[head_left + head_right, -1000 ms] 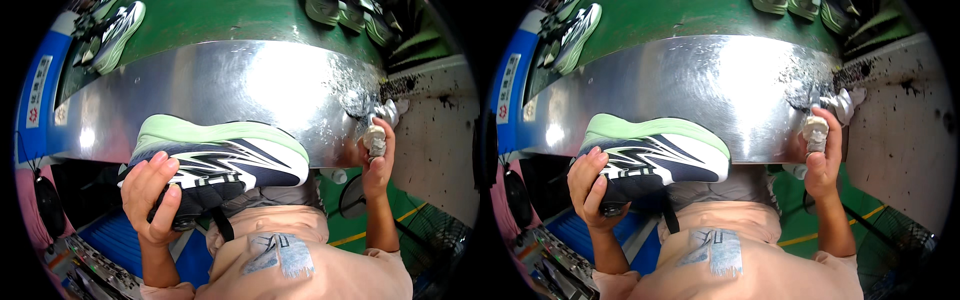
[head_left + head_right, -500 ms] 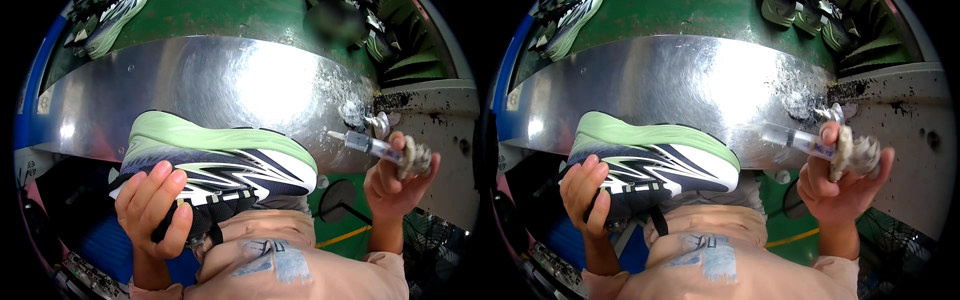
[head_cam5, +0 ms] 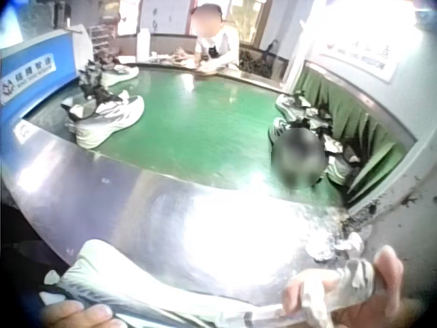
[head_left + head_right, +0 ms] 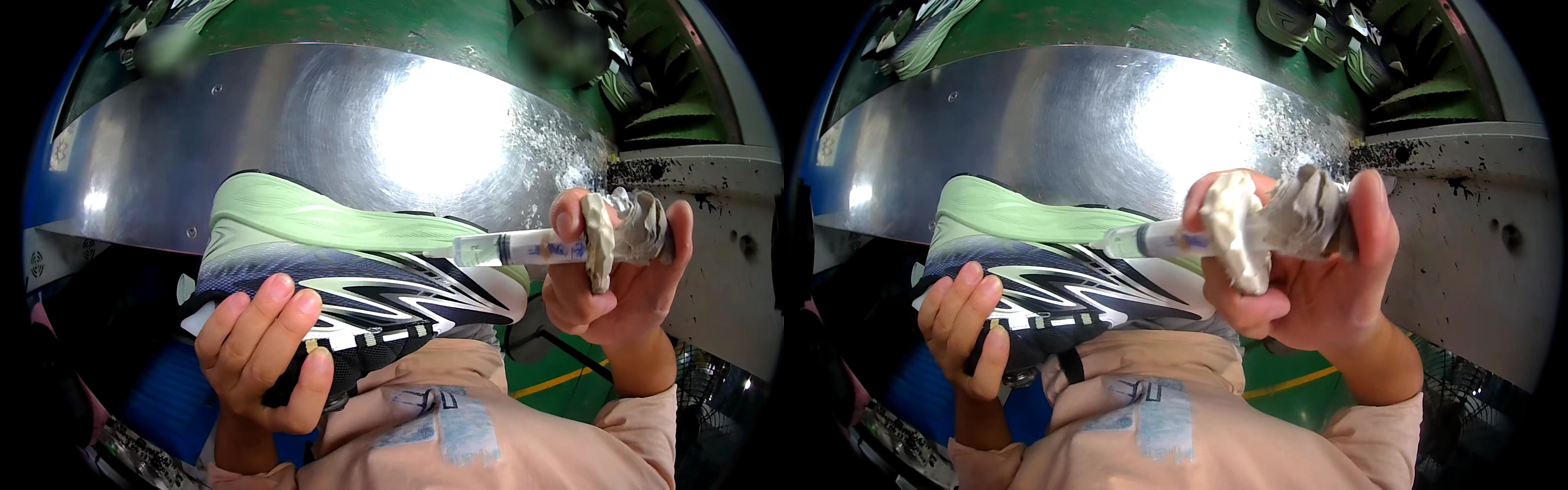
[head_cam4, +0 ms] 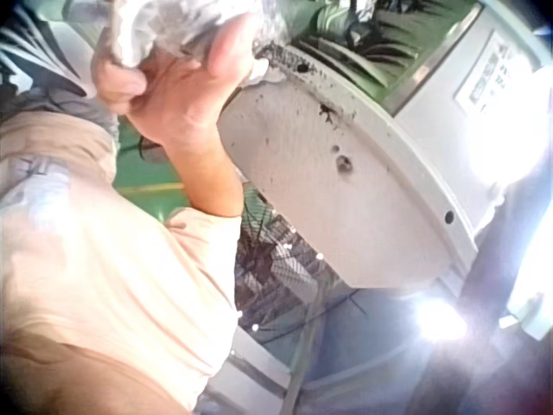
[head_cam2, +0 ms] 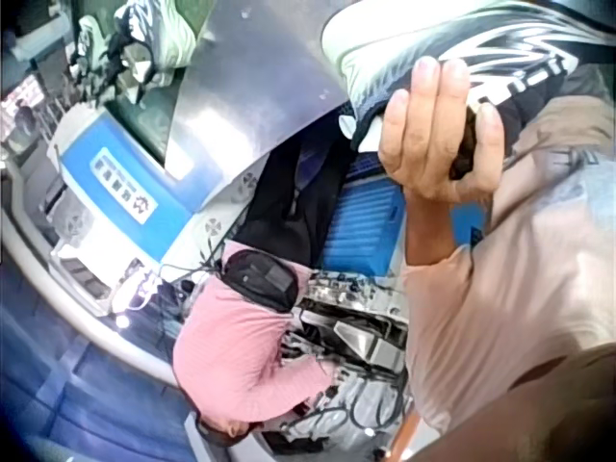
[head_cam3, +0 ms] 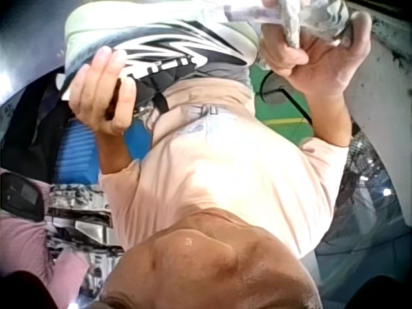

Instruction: The person applies glue to the seam between the upper and the sole of athletic shoes using a syringe and then places the finished shoes onto a conveyor belt.

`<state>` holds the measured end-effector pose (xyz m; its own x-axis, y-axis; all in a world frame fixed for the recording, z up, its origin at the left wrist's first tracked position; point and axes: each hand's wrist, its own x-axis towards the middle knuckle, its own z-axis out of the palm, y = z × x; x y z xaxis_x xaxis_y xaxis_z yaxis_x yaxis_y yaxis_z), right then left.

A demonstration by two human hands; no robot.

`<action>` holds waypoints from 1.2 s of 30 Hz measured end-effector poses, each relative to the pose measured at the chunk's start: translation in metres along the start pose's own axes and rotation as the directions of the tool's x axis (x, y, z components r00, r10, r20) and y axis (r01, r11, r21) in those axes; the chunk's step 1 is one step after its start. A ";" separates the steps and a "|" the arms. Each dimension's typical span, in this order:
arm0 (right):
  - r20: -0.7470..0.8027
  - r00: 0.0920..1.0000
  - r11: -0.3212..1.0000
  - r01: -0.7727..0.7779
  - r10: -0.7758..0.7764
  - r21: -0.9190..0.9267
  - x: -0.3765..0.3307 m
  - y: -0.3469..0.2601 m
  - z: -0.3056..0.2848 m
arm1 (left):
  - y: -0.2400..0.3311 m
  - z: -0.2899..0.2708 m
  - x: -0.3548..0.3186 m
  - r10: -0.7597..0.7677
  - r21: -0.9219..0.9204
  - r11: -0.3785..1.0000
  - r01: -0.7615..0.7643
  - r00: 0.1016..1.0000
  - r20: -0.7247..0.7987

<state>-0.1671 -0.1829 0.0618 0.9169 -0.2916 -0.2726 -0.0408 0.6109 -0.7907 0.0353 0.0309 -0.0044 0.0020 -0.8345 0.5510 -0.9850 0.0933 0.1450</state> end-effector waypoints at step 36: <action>0.097 0.695 0.093 0.230 -0.713 -0.969 -0.052 0.102 -0.123 | -0.082 0.260 0.308 -0.164 -0.678 0.695 0.240 0.971 0.176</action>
<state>-0.2677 -0.1957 -0.0721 0.7043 -0.5670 0.4273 -0.1774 -0.7232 -0.6674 0.0723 -0.3746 -0.0603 0.1332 -0.9208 0.3665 -0.5670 0.2325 0.7902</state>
